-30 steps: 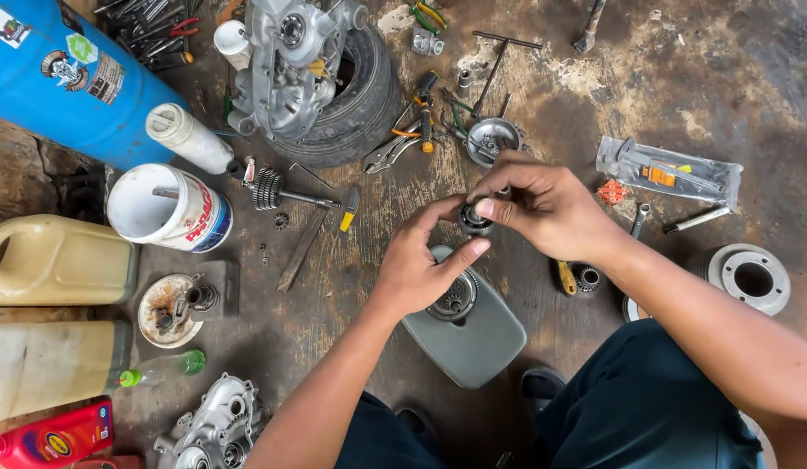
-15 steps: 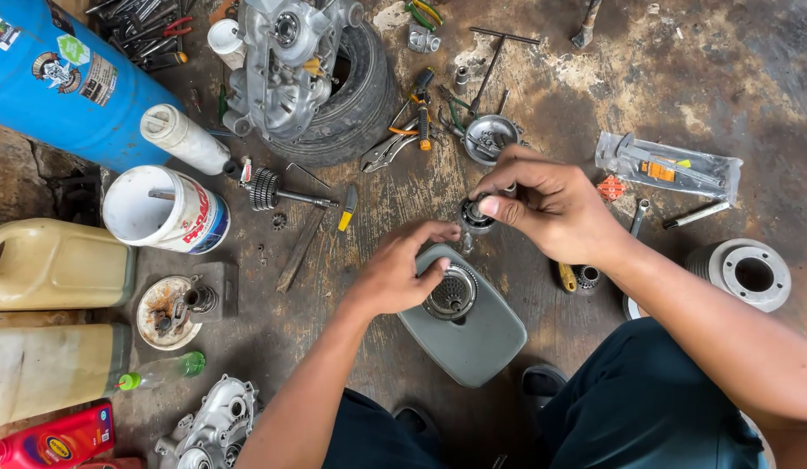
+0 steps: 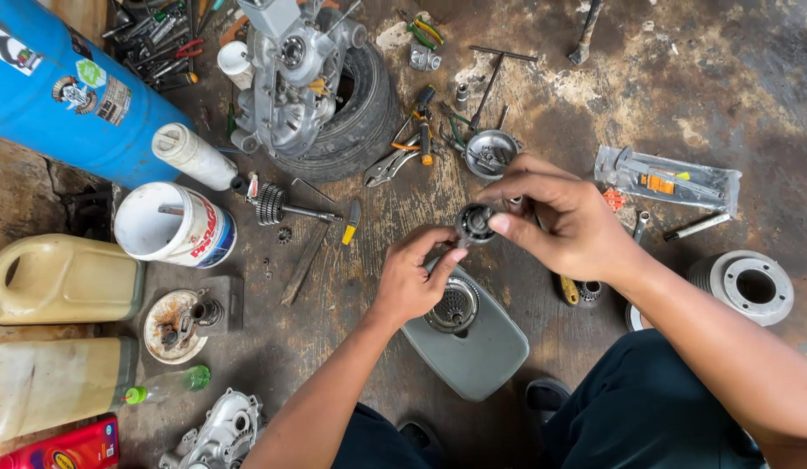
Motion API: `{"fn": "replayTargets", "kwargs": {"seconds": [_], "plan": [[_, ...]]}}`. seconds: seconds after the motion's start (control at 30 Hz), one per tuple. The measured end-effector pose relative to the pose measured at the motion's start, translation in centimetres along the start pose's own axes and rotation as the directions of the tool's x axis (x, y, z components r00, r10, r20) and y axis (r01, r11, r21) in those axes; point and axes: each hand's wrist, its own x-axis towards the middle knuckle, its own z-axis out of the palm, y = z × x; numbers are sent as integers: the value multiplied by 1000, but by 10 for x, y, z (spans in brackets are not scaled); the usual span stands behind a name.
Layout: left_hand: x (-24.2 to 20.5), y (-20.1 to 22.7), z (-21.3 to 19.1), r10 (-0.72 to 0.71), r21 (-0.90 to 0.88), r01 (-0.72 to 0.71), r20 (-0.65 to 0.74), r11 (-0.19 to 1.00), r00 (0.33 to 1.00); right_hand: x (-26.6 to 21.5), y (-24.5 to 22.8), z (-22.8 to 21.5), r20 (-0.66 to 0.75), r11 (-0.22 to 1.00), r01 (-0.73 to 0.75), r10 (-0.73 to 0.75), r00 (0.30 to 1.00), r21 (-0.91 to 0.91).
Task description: The person assembles a motorcycle engine by first placing a gear into a container, then inserting a shaft with a bearing into the engine casing. They proceed to tighten bolts on the engine casing using a wrench.
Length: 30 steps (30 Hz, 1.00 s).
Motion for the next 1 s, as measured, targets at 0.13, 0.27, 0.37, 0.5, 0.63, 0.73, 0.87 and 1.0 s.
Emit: {"fn": "replayTargets", "kwargs": {"seconds": [0.13,0.27,0.37,0.5,0.63,0.73,0.87,1.0], "plan": [[7,8,-14,126,64,-121,-85,991,988,-4,-11,-18,12,995,64,-64,998,-70],[8,19,-27,151,157,-133,-111,979,982,-9,-23,-25,19,984,47,-45,999,-173],[11,47,-39,177,313,-149,-63,938,982,-11,-21,-28,28,978,-44,50,998,-203],[8,78,-51,260,513,-214,-19,832,965,-4,-12,-34,95,962,-3,30,995,-272],[2,76,-51,244,535,-205,-2,819,970,-1,-8,-32,111,970,-60,88,990,-237],[0,63,-52,376,514,-331,17,791,926,-2,2,-33,141,991,53,-35,989,-124],[1,65,-53,361,456,-305,-39,836,932,-5,10,-33,146,993,36,-19,989,-115],[3,69,-55,381,428,-325,-49,843,923,-5,10,-31,125,994,29,-16,992,-104]]}}
